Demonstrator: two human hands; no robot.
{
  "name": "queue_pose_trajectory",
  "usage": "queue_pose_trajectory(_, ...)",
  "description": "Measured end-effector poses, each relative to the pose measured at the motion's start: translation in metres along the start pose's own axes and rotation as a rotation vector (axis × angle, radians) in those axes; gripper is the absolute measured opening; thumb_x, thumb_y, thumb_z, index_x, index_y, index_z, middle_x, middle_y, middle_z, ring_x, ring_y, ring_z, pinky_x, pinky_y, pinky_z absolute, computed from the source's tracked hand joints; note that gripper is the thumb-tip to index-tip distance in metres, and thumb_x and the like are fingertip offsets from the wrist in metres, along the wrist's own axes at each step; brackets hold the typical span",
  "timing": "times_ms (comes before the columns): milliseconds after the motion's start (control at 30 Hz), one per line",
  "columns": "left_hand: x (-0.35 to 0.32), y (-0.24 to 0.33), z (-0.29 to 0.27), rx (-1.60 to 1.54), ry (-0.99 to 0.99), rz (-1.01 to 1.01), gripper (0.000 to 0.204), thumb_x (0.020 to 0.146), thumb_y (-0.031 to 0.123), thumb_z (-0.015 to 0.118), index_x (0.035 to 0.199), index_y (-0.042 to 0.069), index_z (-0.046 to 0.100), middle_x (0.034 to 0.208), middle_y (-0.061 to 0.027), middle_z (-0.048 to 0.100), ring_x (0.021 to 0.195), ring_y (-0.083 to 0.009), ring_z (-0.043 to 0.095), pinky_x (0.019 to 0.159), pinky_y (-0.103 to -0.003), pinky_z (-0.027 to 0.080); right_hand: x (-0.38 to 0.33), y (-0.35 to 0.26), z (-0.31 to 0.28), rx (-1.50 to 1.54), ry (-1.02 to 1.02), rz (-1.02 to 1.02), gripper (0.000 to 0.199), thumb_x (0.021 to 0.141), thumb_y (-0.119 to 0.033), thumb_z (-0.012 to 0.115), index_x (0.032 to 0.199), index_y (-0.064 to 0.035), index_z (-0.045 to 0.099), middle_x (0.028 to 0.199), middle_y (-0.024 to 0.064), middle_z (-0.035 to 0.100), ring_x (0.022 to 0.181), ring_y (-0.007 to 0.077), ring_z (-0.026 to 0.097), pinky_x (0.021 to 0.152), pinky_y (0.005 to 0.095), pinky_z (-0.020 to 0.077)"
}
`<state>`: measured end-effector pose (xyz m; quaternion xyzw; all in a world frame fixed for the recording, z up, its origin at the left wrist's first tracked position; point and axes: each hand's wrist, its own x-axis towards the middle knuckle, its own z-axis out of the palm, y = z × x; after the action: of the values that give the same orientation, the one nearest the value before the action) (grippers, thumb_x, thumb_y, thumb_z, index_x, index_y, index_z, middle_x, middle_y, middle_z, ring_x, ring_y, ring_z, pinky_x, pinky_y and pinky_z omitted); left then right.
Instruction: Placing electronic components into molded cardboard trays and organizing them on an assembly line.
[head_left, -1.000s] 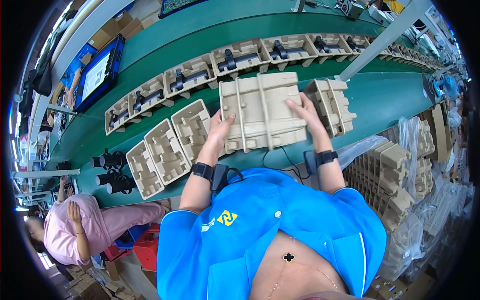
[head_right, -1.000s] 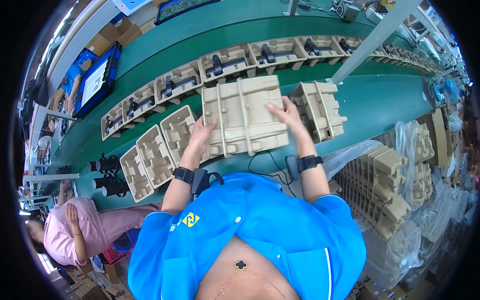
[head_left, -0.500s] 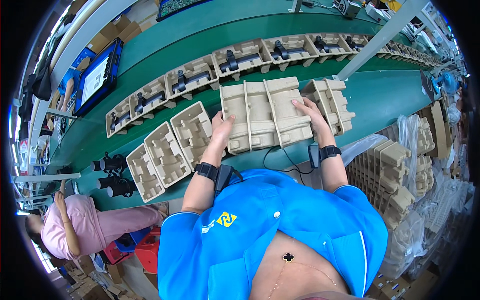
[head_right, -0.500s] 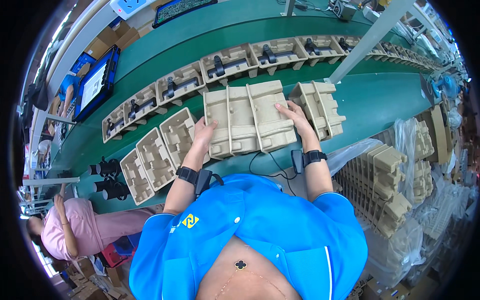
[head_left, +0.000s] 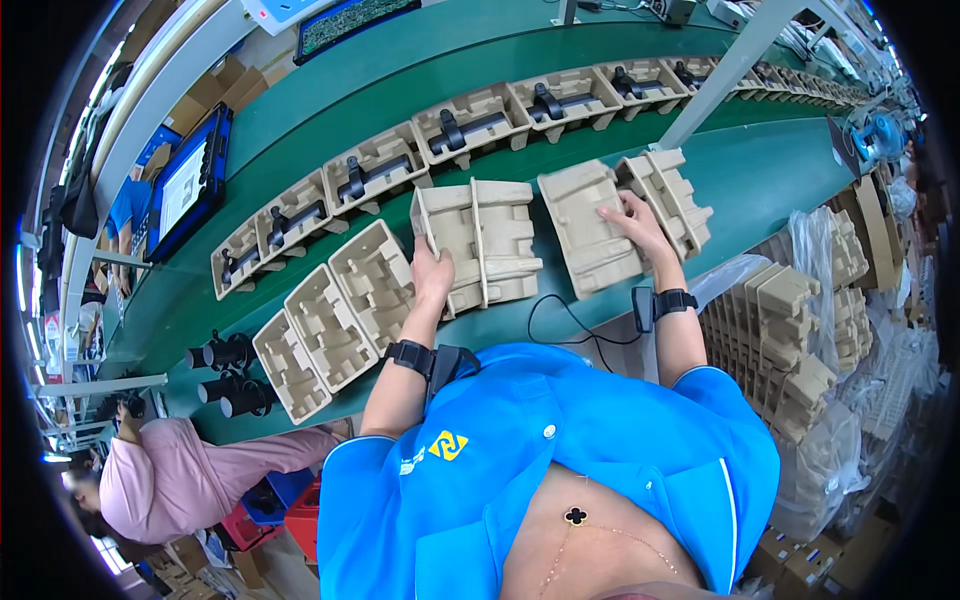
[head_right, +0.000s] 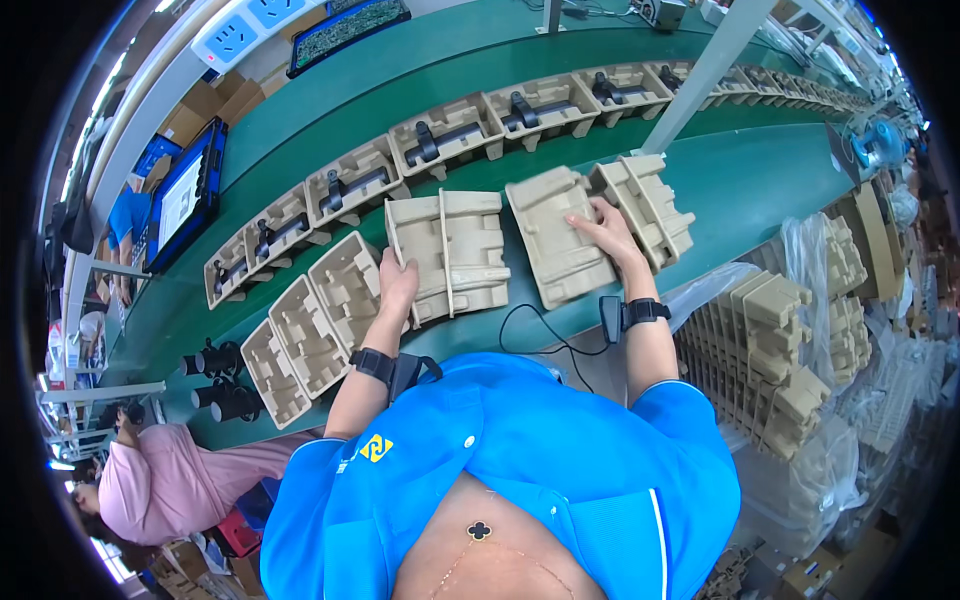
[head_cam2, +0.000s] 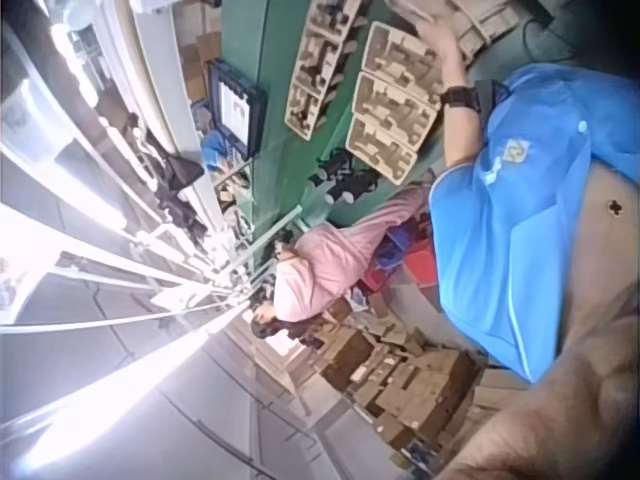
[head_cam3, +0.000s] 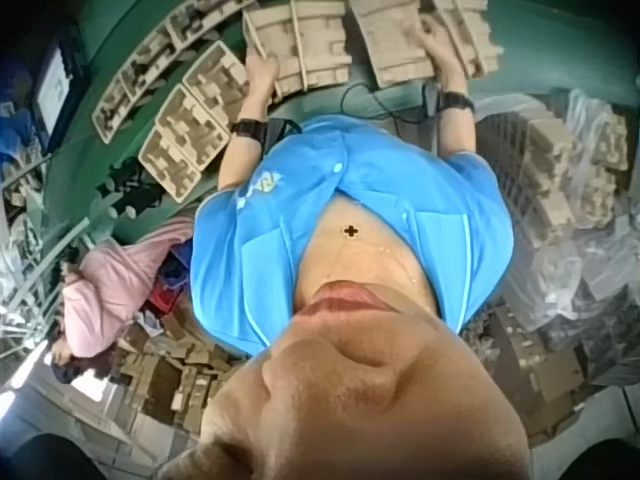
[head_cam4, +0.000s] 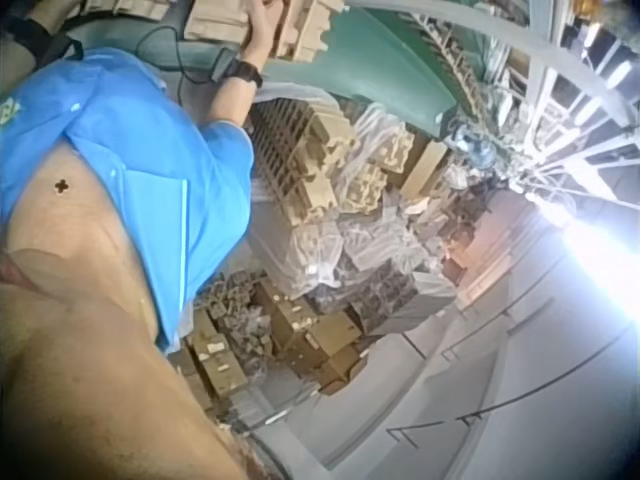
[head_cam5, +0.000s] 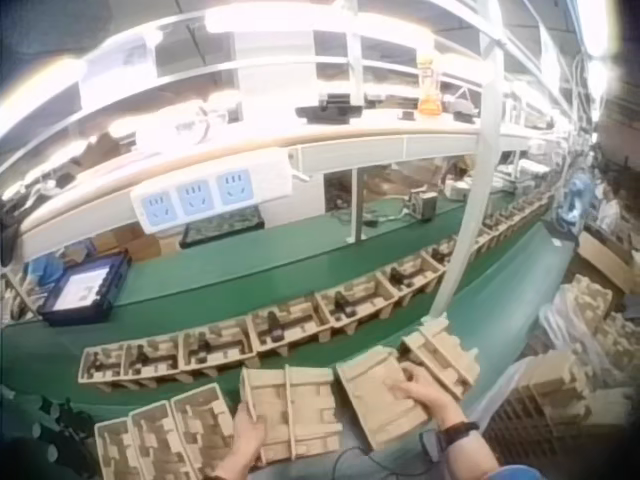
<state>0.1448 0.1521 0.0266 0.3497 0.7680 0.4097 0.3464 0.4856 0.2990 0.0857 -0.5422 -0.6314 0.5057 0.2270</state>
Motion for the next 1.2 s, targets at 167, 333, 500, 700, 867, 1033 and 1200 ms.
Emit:
queue_pose_trajectory(167, -0.013, 0.032, 0.001, 0.077, -0.050, 0.071, 0.057, 0.081, 0.018, 0.062, 0.131, 0.000, 0.040, 0.110, -0.0263, 0.061, 0.107, -0.0353, 0.058, 0.091, -0.040, 0.045, -0.006, 0.018, -0.022, 0.339, -0.147, 0.194, 0.053, 0.086, -0.036, 0.066, 0.125, -0.0019, 0.054, 0.111, 0.0062, 0.061, 0.097, 0.0129, 0.056, 0.085, 0.0243, 0.0438)
queue_pose_trajectory(333, -0.021, 0.059, 0.018, 0.021, -0.177, 0.214, 0.062, 0.079, 0.014, 0.063, 0.134, 0.000, 0.039, 0.115, -0.0243, 0.059, 0.103, -0.0320, 0.060, 0.089, -0.037, 0.046, 0.017, 0.079, -0.050, -0.042, 0.121, 0.108, 0.057, 0.088, -0.038, 0.062, 0.128, 0.0004, 0.051, 0.115, 0.0101, 0.061, 0.107, 0.0178, 0.057, 0.090, 0.0265, 0.0428)
queue_pose_trajectory(500, -0.026, 0.094, 0.022, 0.034, -0.099, 0.275, 0.066, 0.076, 0.009, 0.062, 0.137, 0.005, 0.038, 0.120, -0.0224, 0.059, 0.101, -0.0289, 0.062, 0.087, -0.036, 0.048, -0.022, -0.010, 0.014, -0.226, 0.293, -0.117, 0.057, 0.088, -0.038, 0.060, 0.128, 0.0011, 0.050, 0.121, 0.0186, 0.058, 0.115, 0.0274, 0.054, 0.099, 0.0332, 0.0390)
queue_pose_trajectory(700, -0.016, 0.137, -0.016, 0.015, 0.011, 0.375, 0.073, 0.075, 0.007, 0.059, 0.143, 0.017, 0.033, 0.120, -0.0228, 0.059, 0.098, -0.0311, 0.064, 0.083, -0.039, 0.050, -0.019, 0.040, 0.026, -1.005, 0.415, -0.370, 0.045, 0.084, -0.012, 0.053, 0.128, -0.0063, 0.052, 0.120, 0.0209, 0.058, 0.111, 0.0380, 0.055, 0.096, 0.0421, 0.0423)
queue_pose_trajectory(867, 0.010, 0.088, -0.033, 0.415, -0.044, 0.170, 0.077, 0.079, 0.012, 0.059, 0.146, 0.022, 0.023, 0.119, -0.0320, 0.053, 0.094, -0.0418, 0.063, 0.082, -0.048, 0.052, 0.000, 0.030, -0.028, -0.517, -0.055, -0.068, 0.056, 0.077, -0.006, 0.052, 0.133, -0.0072, 0.047, 0.131, 0.0201, 0.050, 0.116, 0.0358, 0.051, 0.101, 0.0362, 0.0391)
queue_pose_trajectory(1033, 0.025, 0.012, 0.022, 0.527, -0.108, 0.319, 0.076, 0.082, 0.015, 0.058, 0.147, 0.022, 0.020, 0.133, -0.0342, 0.038, 0.089, -0.0450, 0.062, 0.081, -0.048, 0.053, 0.003, 0.041, -0.034, -0.282, 0.032, -0.029, 0.053, 0.077, -0.007, 0.056, 0.130, -0.0044, 0.048, 0.128, 0.0197, 0.051, 0.112, 0.0360, 0.052, 0.099, 0.0377, 0.0405)
queue_pose_trajectory(1200, 0.012, 0.027, 0.035, -0.053, -0.410, 0.039, 0.073, 0.084, 0.016, 0.059, 0.148, 0.021, 0.022, 0.132, -0.0298, 0.040, 0.094, -0.0412, 0.060, 0.082, -0.046, 0.053, -0.018, -0.005, 0.003, -0.673, 0.466, -0.516, 0.061, 0.077, -0.019, 0.067, 0.132, -0.0033, 0.046, 0.126, 0.0193, 0.052, 0.114, 0.0361, 0.048, 0.100, 0.0421, 0.0386)
